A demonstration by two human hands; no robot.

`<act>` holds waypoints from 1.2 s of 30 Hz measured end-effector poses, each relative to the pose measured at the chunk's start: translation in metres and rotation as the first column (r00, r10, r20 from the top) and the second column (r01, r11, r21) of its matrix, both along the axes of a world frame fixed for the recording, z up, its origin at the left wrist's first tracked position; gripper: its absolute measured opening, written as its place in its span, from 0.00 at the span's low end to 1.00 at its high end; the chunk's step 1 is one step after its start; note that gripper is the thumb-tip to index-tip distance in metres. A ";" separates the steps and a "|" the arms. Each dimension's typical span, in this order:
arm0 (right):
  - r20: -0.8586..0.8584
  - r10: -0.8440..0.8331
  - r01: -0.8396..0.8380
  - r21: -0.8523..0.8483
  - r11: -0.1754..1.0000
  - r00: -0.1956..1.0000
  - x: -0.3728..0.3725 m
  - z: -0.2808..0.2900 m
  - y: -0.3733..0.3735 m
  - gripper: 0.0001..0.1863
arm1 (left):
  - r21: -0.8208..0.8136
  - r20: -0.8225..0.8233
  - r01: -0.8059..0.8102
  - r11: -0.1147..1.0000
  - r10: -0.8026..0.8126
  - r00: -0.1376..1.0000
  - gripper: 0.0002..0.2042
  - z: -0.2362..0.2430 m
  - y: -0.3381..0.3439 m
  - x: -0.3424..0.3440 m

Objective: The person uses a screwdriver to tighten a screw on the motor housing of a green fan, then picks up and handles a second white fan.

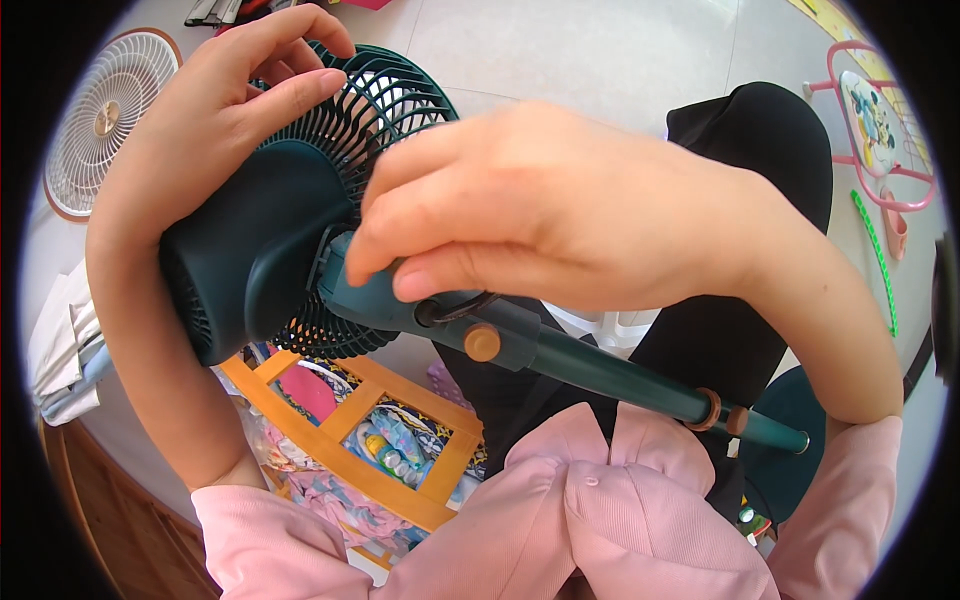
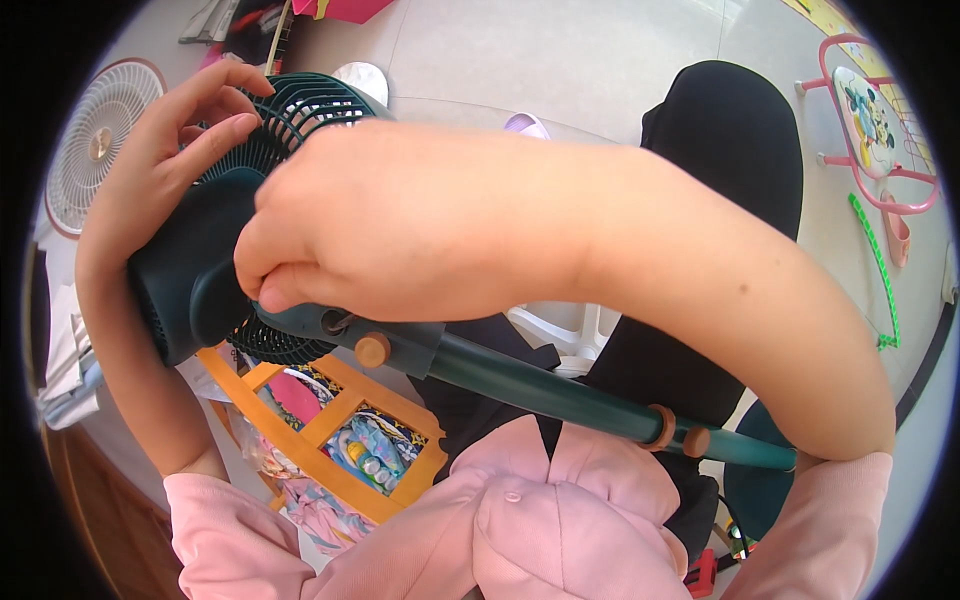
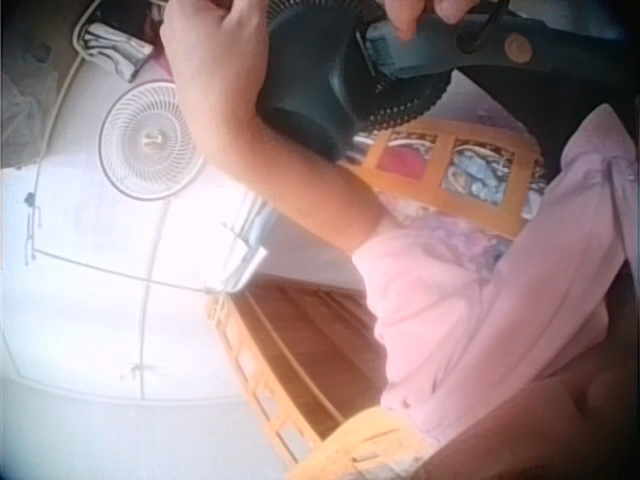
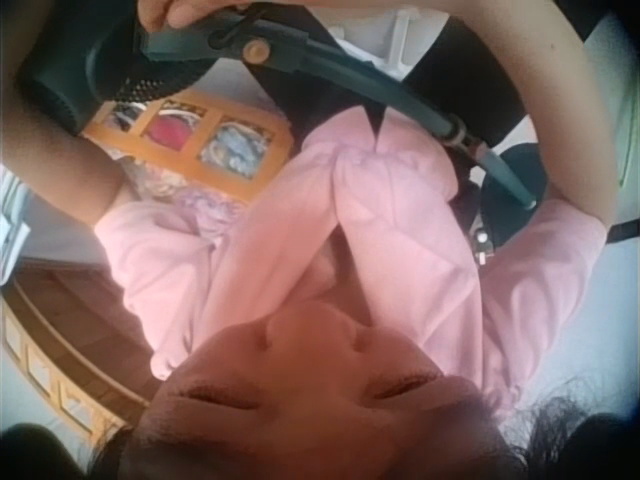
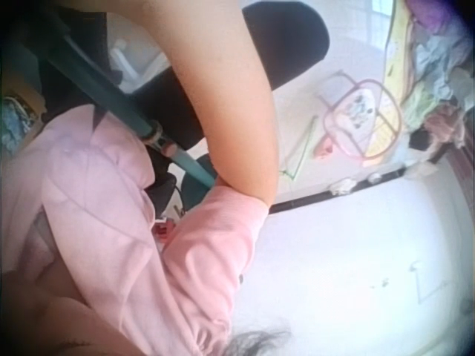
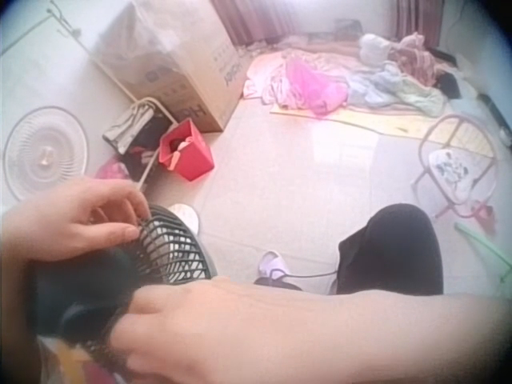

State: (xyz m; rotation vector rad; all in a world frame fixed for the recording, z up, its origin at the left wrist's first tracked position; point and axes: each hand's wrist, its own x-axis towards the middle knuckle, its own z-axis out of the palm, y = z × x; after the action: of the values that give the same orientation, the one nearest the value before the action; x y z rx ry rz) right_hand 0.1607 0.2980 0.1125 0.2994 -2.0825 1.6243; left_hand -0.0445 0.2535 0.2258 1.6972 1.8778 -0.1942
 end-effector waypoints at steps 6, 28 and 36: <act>0.045 -0.011 0.014 -0.058 0.998 0.999 0.000 0.011 0.007 0.07 | -0.052 -0.060 -0.011 0.999 0.008 0.998 0.12 0.021 0.004 0.034; -0.120 -0.131 0.133 0.010 0.991 0.984 0.002 0.004 0.004 0.12 | 0.021 -0.035 0.060 0.998 -0.059 0.998 0.12 -0.001 0.001 -0.006; 0.199 -0.118 0.128 -0.038 0.991 0.973 0.004 0.014 0.000 0.10 | 0.030 -0.039 0.072 0.997 -0.071 0.997 0.11 -0.001 0.002 -0.003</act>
State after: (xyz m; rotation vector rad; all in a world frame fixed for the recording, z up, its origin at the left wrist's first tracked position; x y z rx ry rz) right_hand 0.1643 0.2982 0.1269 -0.0085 -2.1515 1.6876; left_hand -0.0475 0.2553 0.2253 1.7950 1.8577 -0.2282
